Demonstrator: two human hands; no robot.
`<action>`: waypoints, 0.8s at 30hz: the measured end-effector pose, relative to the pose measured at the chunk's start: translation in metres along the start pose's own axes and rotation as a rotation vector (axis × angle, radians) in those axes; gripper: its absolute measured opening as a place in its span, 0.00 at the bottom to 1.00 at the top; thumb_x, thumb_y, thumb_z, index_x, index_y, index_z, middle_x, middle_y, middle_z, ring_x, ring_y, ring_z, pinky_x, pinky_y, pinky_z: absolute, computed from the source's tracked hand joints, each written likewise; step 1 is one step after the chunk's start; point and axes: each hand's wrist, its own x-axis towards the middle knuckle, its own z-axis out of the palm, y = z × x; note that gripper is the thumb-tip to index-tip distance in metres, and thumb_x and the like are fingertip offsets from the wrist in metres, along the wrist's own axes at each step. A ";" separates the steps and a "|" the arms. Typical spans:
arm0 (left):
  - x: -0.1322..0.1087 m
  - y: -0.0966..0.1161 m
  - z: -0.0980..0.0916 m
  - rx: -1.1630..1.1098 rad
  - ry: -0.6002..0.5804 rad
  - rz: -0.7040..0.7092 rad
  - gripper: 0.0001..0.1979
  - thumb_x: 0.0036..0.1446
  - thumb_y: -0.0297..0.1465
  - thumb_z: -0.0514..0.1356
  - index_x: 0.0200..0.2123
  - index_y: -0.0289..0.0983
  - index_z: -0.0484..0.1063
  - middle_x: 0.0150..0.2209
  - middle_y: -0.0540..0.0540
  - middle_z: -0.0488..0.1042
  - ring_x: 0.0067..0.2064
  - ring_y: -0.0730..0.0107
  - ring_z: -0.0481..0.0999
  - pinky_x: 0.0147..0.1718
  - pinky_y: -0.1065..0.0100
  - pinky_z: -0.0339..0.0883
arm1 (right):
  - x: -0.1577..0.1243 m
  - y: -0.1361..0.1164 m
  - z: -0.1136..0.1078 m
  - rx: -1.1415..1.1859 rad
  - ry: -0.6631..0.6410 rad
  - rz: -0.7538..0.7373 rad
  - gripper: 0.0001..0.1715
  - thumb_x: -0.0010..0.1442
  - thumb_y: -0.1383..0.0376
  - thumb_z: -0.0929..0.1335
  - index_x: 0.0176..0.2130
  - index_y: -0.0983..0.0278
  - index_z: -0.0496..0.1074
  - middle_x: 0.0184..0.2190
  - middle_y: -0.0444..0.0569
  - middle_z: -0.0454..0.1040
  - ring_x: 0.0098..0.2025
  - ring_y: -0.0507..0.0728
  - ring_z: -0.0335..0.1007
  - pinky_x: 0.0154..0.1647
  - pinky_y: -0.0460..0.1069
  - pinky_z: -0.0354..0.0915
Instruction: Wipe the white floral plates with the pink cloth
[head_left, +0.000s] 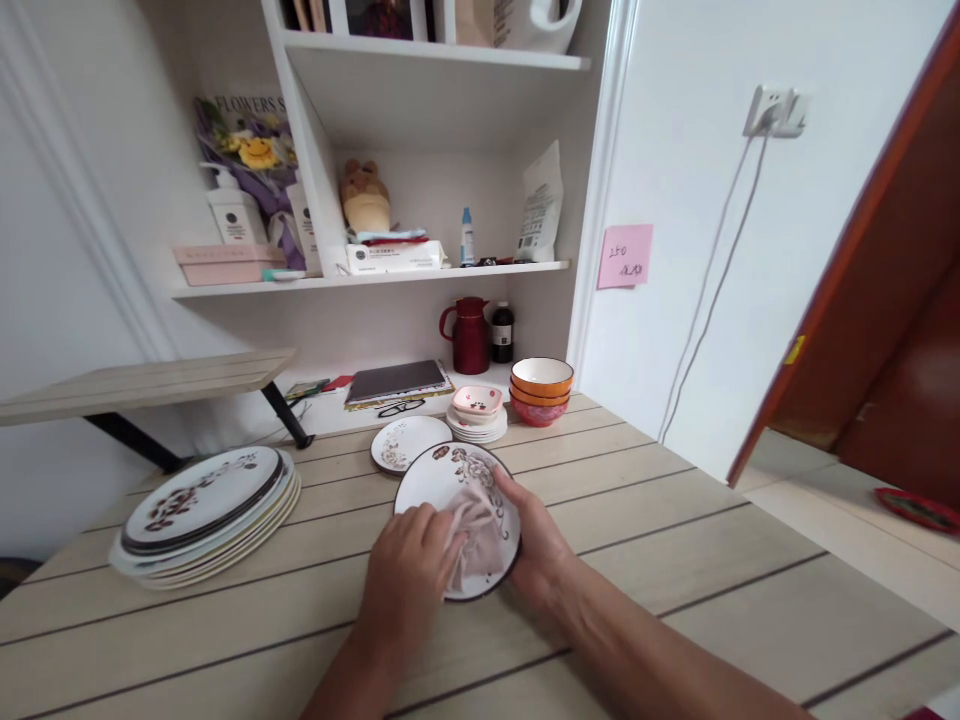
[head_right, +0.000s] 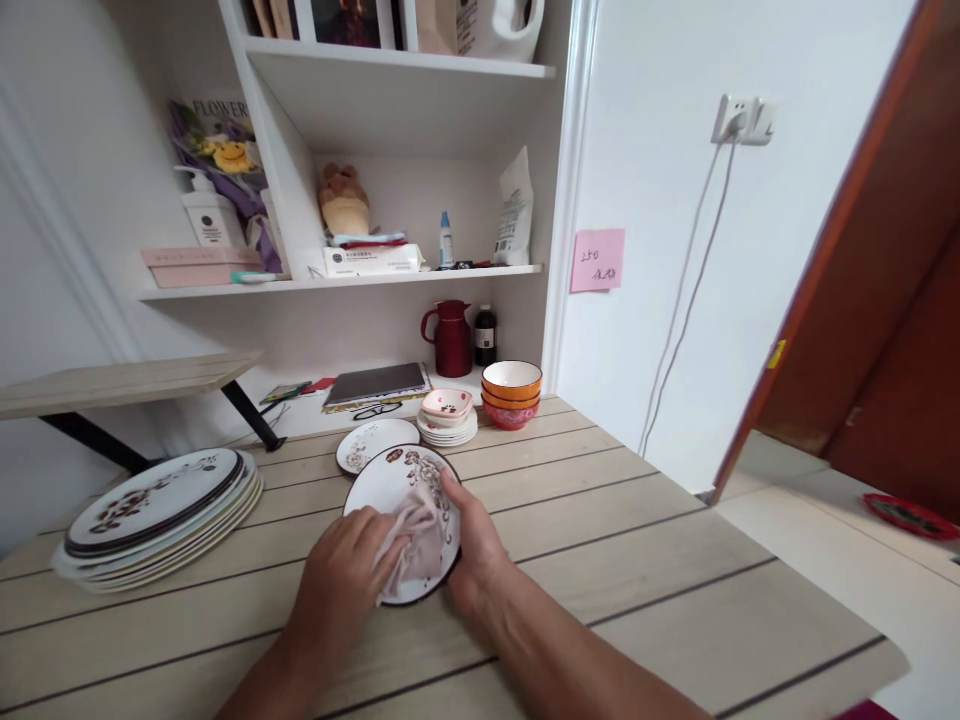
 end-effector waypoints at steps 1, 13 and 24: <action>-0.001 0.003 0.001 -0.011 0.009 0.031 0.07 0.62 0.32 0.55 0.34 0.39 0.71 0.30 0.48 0.70 0.32 0.66 0.70 0.33 0.64 0.61 | 0.000 0.002 0.000 -0.023 0.014 0.029 0.25 0.58 0.51 0.66 0.41 0.70 0.74 0.33 0.55 0.81 0.33 0.58 0.77 0.40 0.52 0.70; 0.004 -0.016 -0.008 0.210 0.092 -0.237 0.08 0.62 0.36 0.55 0.36 0.39 0.70 0.29 0.47 0.71 0.34 0.61 0.71 0.36 0.61 0.57 | -0.001 0.022 0.006 -0.109 0.032 0.116 0.24 0.58 0.53 0.66 0.44 0.70 0.74 0.30 0.53 0.81 0.32 0.57 0.78 0.45 0.52 0.68; 0.003 -0.009 -0.001 0.095 -0.047 -0.157 0.09 0.63 0.34 0.53 0.33 0.39 0.71 0.30 0.47 0.72 0.34 0.62 0.70 0.36 0.62 0.58 | 0.002 0.007 0.001 0.027 0.067 -0.016 0.25 0.59 0.54 0.65 0.47 0.70 0.72 0.35 0.55 0.81 0.38 0.59 0.78 0.48 0.55 0.68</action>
